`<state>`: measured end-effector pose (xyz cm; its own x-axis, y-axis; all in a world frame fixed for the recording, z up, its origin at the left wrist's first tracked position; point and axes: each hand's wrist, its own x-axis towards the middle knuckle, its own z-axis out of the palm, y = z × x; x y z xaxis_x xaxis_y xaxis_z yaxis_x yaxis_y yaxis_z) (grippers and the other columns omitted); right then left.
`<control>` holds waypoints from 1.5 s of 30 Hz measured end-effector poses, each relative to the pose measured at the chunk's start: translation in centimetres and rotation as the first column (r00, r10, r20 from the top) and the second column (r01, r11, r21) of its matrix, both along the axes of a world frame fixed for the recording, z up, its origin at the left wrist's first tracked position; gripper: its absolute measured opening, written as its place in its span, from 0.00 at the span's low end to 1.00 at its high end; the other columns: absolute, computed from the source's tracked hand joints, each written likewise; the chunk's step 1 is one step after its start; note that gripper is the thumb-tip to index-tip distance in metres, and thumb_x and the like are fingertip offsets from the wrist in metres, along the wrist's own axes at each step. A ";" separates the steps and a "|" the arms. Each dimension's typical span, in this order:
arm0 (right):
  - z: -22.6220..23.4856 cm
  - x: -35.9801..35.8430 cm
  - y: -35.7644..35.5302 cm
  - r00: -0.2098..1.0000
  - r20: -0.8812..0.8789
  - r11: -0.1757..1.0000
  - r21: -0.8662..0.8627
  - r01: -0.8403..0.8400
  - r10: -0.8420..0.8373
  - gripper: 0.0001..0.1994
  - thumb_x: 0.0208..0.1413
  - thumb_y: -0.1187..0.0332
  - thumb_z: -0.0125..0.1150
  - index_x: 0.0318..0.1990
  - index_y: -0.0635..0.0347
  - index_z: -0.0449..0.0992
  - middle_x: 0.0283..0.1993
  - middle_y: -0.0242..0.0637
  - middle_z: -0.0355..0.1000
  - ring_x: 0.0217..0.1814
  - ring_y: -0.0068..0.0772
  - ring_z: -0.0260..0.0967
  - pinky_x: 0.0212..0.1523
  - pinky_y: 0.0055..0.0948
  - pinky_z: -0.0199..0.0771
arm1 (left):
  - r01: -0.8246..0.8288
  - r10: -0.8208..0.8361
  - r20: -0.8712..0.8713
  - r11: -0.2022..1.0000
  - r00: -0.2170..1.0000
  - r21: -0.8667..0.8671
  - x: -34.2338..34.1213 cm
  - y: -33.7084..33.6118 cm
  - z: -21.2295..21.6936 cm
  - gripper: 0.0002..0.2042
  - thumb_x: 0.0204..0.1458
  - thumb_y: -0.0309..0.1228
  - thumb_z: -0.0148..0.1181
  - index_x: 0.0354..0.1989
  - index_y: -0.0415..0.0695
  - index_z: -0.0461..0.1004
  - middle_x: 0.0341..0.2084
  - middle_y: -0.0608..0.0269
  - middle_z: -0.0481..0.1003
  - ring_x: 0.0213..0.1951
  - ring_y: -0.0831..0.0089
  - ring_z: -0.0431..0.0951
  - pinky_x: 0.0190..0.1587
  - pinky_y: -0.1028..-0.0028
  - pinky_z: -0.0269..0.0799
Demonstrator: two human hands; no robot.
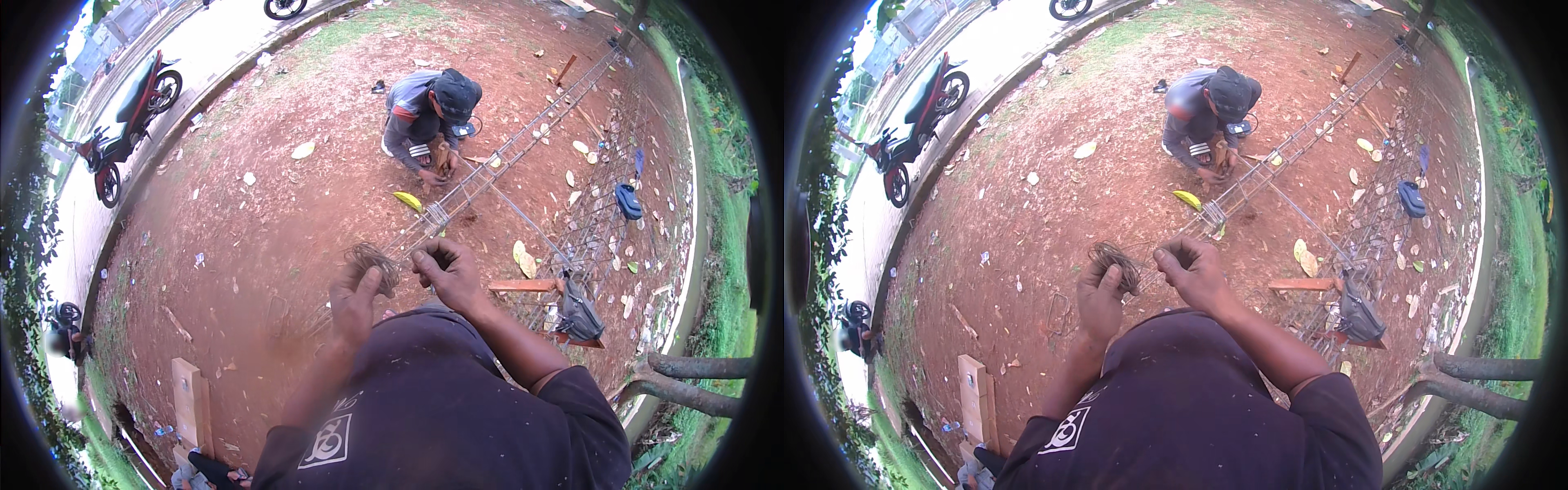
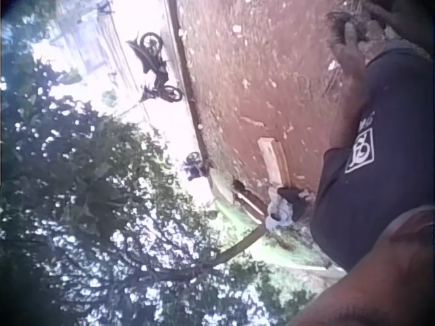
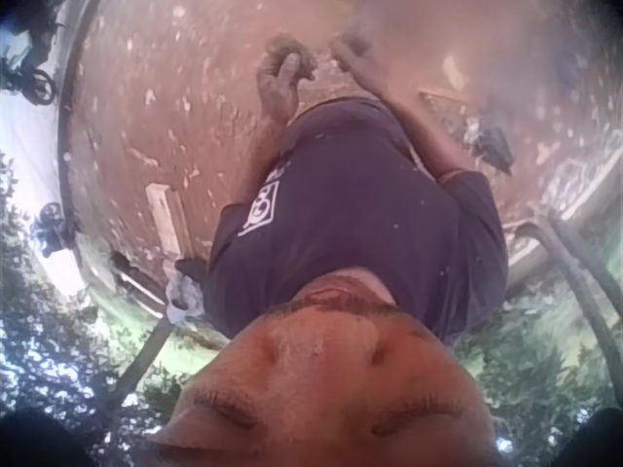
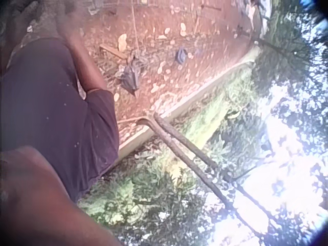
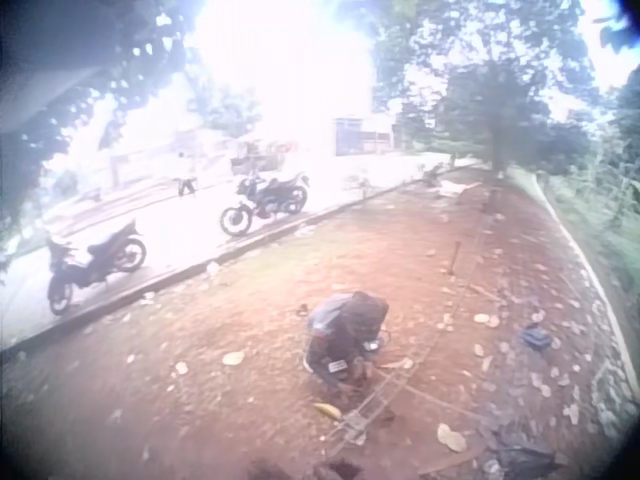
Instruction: The person assembles a metal frame structure on the ground using pliers to bend and secure wire ties at intersections. They repeatedly position the frame, wrap wire, and tighten connections while another person works nearby.
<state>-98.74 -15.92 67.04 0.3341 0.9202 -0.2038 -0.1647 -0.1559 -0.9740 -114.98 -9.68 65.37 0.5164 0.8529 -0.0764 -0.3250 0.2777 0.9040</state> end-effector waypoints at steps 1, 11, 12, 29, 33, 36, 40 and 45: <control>-0.6 -0.2 -0.1 0.997 0.032 0.998 0.025 0.062 -0.063 0.07 0.52 0.71 0.64 0.36 0.64 0.76 0.26 0.29 0.71 0.25 0.16 0.66 0.26 0.20 0.67 | 0.001 0.000 -0.017 0.999 1.000 0.040 -0.2 0.2 0.0 0.09 0.57 0.27 0.52 0.43 0.36 0.71 0.30 0.62 0.75 0.31 0.77 0.75 0.33 0.77 0.73; 0.2 -1.9 0.2 0.855 0.519 0.934 0.315 -0.167 -0.022 0.10 0.46 0.76 0.65 0.39 0.64 0.78 0.29 0.40 0.74 0.28 0.32 0.74 0.28 0.26 0.73 | 0.034 -0.030 -0.062 0.997 0.998 0.066 -0.2 0.0 1.2 0.06 0.54 0.24 0.56 0.38 0.36 0.73 0.25 0.65 0.74 0.26 0.80 0.74 0.29 0.79 0.72; 0.1 -2.0 0.2 0.841 0.540 0.930 0.327 -0.168 -0.038 0.10 0.46 0.77 0.65 0.38 0.64 0.78 0.29 0.41 0.74 0.28 0.33 0.74 0.27 0.26 0.73 | 0.067 -0.063 -0.093 0.997 0.994 0.043 -0.2 0.0 1.3 0.06 0.53 0.24 0.56 0.37 0.36 0.73 0.24 0.66 0.73 0.25 0.81 0.73 0.29 0.79 0.71; 1.5 2.3 2.4 0.791 0.611 0.950 0.259 -0.175 -0.021 0.06 0.49 0.76 0.64 0.36 0.61 0.79 0.32 0.38 0.76 0.30 0.27 0.74 0.28 0.26 0.72 | 0.374 -0.174 -0.599 0.900 0.782 0.226 -1.2 3.0 -0.5 0.13 0.46 0.24 0.60 0.41 0.37 0.71 0.23 0.67 0.72 0.27 0.79 0.72 0.32 0.76 0.70; -0.7 0.1 3.1 0.789 0.615 0.915 0.317 -0.250 0.003 0.05 0.50 0.71 0.63 0.33 0.61 0.77 0.29 0.40 0.72 0.32 0.42 0.72 0.32 0.36 0.71 | 0.142 -0.093 -0.266 0.975 0.959 0.169 -1.8 2.4 -2.2 0.15 0.47 0.21 0.58 0.45 0.34 0.71 0.43 0.54 0.73 0.41 0.73 0.75 0.47 0.73 0.72; -2.2 -0.6 2.8 0.722 0.691 0.898 0.290 -0.331 0.043 0.06 0.53 0.67 0.59 0.35 0.58 0.76 0.32 0.40 0.70 0.33 0.46 0.71 0.33 0.40 0.71 | 0.066 -0.063 -0.133 0.998 0.989 0.018 -2.2 2.0 -2.9 0.18 0.48 0.20 0.58 0.49 0.32 0.69 0.38 0.52 0.76 0.37 0.71 0.78 0.44 0.73 0.74; -3.3 -0.8 2.3 0.445 0.893 0.936 0.093 -0.339 0.072 0.06 0.53 0.66 0.57 0.36 0.56 0.74 0.40 0.38 0.70 0.36 0.42 0.72 0.32 0.38 0.75 | 0.167 -0.135 -0.454 0.986 0.881 0.031 -2.5 2.3 -4.3 0.13 0.51 0.18 0.54 0.46 0.32 0.71 0.28 0.55 0.77 0.28 0.71 0.79 0.35 0.74 0.76; -4.4 -1.3 2.6 0.267 0.963 0.918 0.129 -0.375 -0.027 0.07 0.47 0.69 0.57 0.34 0.55 0.75 0.39 0.35 0.70 0.40 0.37 0.71 0.33 0.35 0.74 | 0.168 -0.124 -0.455 0.984 0.882 0.058 -2.5 2.4 -5.4 0.10 0.52 0.19 0.52 0.42 0.33 0.73 0.26 0.58 0.76 0.26 0.74 0.77 0.30 0.76 0.75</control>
<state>-100.04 -13.28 62.61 -0.0746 0.9165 0.3929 0.8791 0.2464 -0.4079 -117.48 -7.26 59.93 0.5650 0.7852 -0.2532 0.1579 0.1983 0.9673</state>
